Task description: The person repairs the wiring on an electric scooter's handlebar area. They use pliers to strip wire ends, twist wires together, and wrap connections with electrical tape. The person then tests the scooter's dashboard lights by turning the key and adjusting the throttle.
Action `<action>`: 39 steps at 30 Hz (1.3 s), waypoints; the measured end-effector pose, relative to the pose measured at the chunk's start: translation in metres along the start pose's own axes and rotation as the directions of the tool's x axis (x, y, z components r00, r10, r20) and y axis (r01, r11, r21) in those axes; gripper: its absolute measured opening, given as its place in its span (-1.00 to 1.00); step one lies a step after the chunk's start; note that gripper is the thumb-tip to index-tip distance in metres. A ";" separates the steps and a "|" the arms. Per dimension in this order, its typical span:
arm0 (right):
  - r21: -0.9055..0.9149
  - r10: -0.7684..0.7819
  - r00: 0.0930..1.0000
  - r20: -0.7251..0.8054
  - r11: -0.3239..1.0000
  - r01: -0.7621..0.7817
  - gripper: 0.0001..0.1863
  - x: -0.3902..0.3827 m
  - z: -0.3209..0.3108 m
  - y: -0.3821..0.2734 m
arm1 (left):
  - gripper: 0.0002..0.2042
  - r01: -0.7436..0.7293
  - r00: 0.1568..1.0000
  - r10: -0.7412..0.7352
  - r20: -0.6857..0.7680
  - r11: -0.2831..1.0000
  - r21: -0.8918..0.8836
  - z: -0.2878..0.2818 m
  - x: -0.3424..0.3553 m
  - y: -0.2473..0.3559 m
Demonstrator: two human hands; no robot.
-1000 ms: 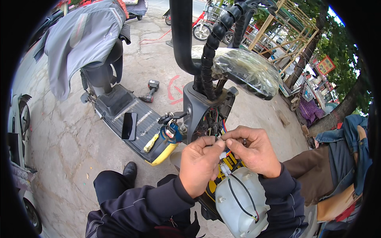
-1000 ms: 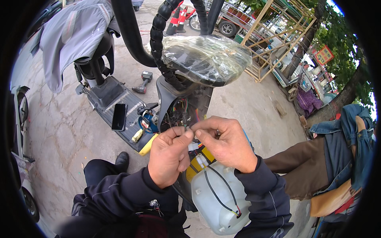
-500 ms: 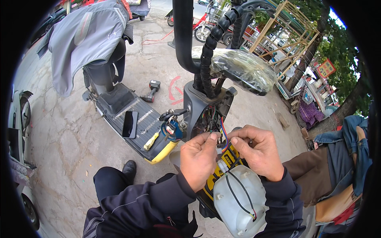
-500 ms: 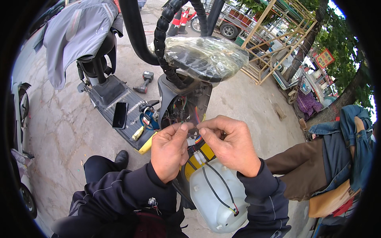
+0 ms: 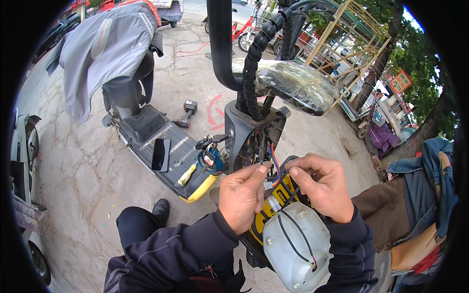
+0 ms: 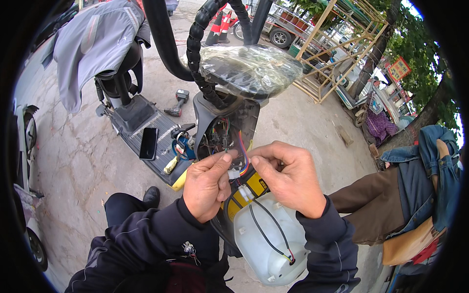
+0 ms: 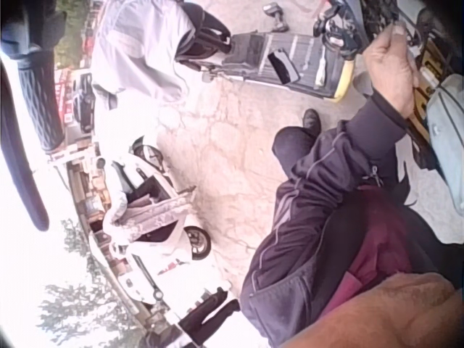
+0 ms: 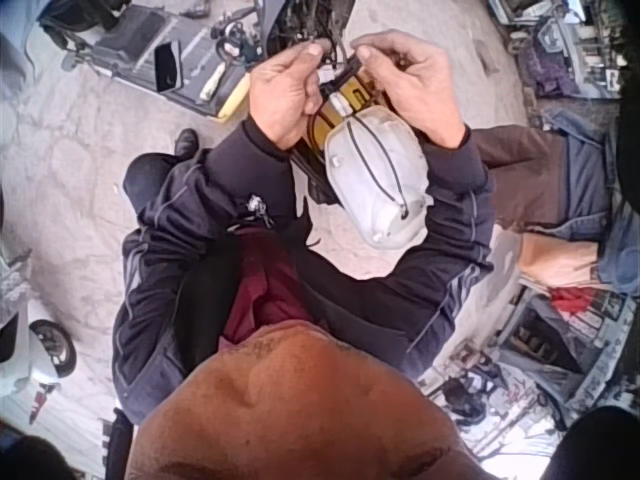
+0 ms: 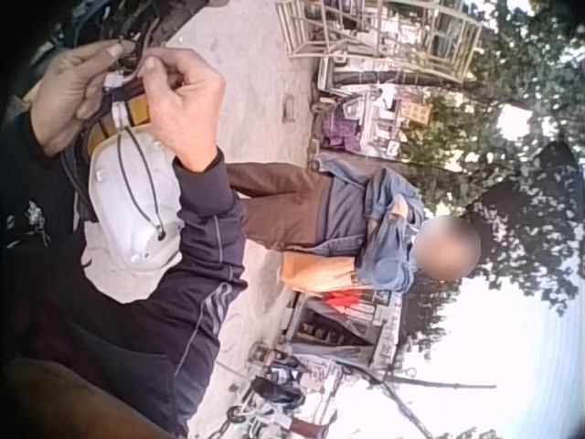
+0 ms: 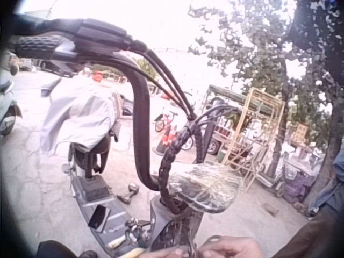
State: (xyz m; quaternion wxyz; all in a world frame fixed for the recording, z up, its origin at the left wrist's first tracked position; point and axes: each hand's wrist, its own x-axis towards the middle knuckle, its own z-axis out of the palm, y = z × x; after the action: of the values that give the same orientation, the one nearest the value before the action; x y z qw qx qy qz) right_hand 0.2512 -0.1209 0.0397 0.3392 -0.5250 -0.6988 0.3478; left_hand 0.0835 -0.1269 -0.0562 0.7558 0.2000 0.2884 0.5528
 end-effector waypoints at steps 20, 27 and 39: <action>-0.021 0.000 0.999 -0.045 1.000 -0.001 -0.87 -0.011 -0.011 -0.014 | -0.75 0.035 0.996 -0.032 -0.083 0.998 0.044 0.011 -0.003 0.010; -0.112 -0.095 0.990 -0.103 0.990 0.083 -0.89 -0.022 -0.027 -0.016 | -0.75 -0.005 0.997 0.012 -0.076 0.995 0.104 0.004 -0.001 0.006; -0.091 -0.075 0.931 -0.357 0.995 0.045 -0.86 -0.087 -0.089 -0.011 | -0.77 -0.065 0.992 0.087 -0.088 0.971 0.228 -0.003 -0.001 0.004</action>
State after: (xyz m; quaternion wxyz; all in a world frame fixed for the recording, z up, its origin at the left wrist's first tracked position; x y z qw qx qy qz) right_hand 0.3388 -0.1962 0.0866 0.4502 -0.5715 -0.6543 0.2064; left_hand 0.0785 -0.1264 -0.0557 0.6915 0.2681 0.3778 0.5543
